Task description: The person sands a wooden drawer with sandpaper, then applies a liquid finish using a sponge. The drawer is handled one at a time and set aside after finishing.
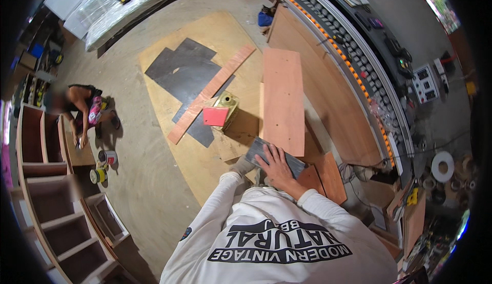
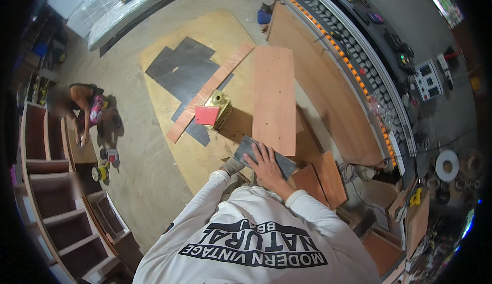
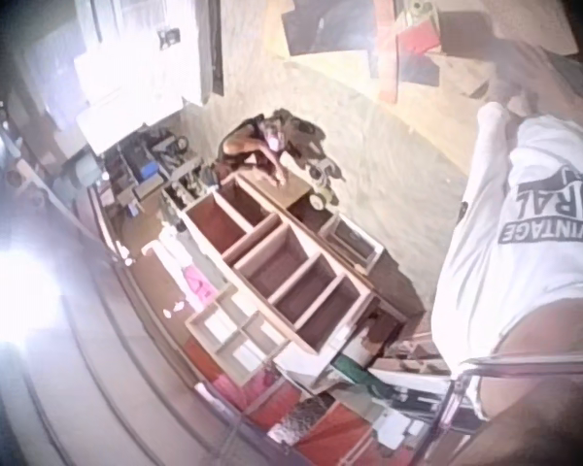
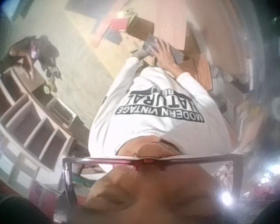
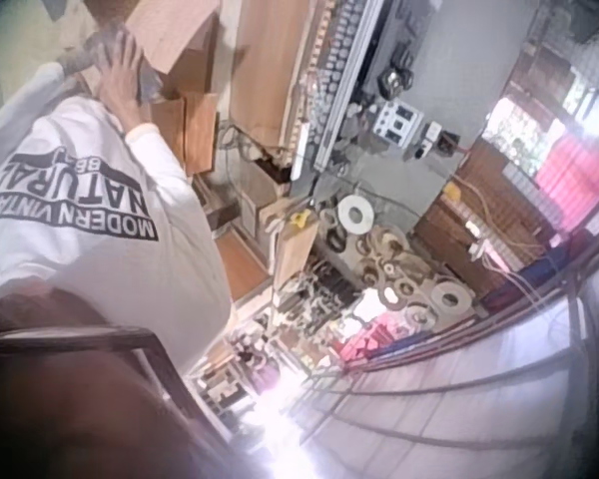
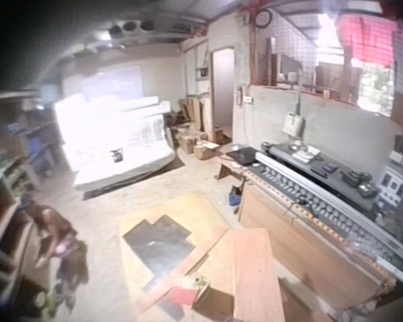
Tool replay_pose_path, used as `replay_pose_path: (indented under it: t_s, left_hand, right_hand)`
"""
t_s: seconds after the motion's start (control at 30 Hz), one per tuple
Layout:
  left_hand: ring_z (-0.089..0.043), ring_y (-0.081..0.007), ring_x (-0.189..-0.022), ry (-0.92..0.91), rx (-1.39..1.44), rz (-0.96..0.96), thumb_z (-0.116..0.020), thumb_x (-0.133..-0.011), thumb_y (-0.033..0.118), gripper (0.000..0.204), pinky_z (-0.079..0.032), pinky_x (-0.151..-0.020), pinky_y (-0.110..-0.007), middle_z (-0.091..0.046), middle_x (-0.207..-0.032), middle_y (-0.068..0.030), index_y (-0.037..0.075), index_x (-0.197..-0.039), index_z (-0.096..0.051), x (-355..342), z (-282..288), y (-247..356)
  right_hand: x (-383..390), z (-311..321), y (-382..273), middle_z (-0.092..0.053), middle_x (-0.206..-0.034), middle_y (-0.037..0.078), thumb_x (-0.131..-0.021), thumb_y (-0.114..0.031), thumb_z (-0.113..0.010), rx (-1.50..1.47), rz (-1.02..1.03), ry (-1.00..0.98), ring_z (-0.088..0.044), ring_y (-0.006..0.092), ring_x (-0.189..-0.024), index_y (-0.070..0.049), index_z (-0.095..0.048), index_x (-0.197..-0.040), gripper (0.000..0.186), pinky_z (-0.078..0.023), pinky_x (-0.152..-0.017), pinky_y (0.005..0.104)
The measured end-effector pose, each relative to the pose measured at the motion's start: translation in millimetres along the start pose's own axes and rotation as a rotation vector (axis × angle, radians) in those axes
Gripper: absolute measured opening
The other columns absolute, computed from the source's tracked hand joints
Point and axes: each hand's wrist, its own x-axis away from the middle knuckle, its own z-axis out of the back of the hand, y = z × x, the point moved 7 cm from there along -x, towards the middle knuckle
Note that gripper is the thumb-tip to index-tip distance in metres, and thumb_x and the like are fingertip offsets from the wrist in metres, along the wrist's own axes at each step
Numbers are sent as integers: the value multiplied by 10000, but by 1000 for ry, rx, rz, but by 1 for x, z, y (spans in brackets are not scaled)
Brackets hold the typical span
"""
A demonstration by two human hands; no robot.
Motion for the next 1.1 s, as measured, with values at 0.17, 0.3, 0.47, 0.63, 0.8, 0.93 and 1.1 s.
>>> replay_pose_path:
  t_s: [0.17,0.3,0.47,0.63,0.8,0.93,1.1]
  left_hand:
    - [-606,-356,-1306,-309,-479,430,-542,-1003,466,561,-457,-1109,-431,-640,-1421,-181,73,-1390,-641,104,24,-30]
    - [-621,-372,-1288,-85,-385,887,-553,-964,479,582,-474,-1088,-440,-640,-1420,-185,102,-1397,-648,220,78,-103]
    - [-612,-399,-1292,192,-336,1149,-555,-958,447,517,-479,-1076,-463,-660,-1381,-191,72,-1271,-726,346,118,-151]
    - [-652,-361,-1236,446,-75,1068,-532,-951,453,516,-494,-1029,-443,-699,-1288,-211,80,-1251,-724,380,106,-144]
    - [-683,-371,-1142,400,-128,899,-518,-965,467,503,-501,-987,-432,-719,-1233,-203,103,-1247,-720,353,76,-142]
    - [-716,-294,-1008,346,41,957,-597,-969,466,505,-528,-916,-402,-765,-1055,-193,37,-1194,-739,327,54,-154]
    - [-714,-293,-1068,500,88,878,-601,-968,397,471,-525,-939,-390,-761,-1125,-205,19,-1213,-736,282,66,-145]
  right_hand:
    - [-5,41,31,-585,-1421,257,-771,41,-585,-372,-24,-71,-496,437,-1379,21,-592,-1369,598,-321,-1220,533]
    - [-25,220,77,-432,-1599,186,-946,-42,-483,149,-66,344,-362,383,-1507,2,-449,-1524,580,-242,-1266,501]
    - [-27,291,87,-284,-1666,260,-1071,-152,-454,472,-93,1044,-212,436,-1564,52,-304,-1588,575,-166,-1284,535]
    - [-42,65,55,-150,-1702,279,-1049,-203,-504,351,-232,213,-149,512,-1554,-20,-279,-1618,639,-132,-1259,624]
    - [-51,78,72,-417,-1584,266,-1025,-259,-586,106,-236,174,-360,474,-1474,32,-557,-1428,498,-275,-1207,581]
    - [-84,210,162,-693,-1127,169,-1012,-187,-645,-642,-625,273,-656,267,-1034,67,-655,-1189,310,-509,-935,330]
    - [-102,370,221,-680,-1110,103,-997,-166,-683,-1986,474,596,-646,229,-997,-25,-634,-1196,248,-552,-828,365]
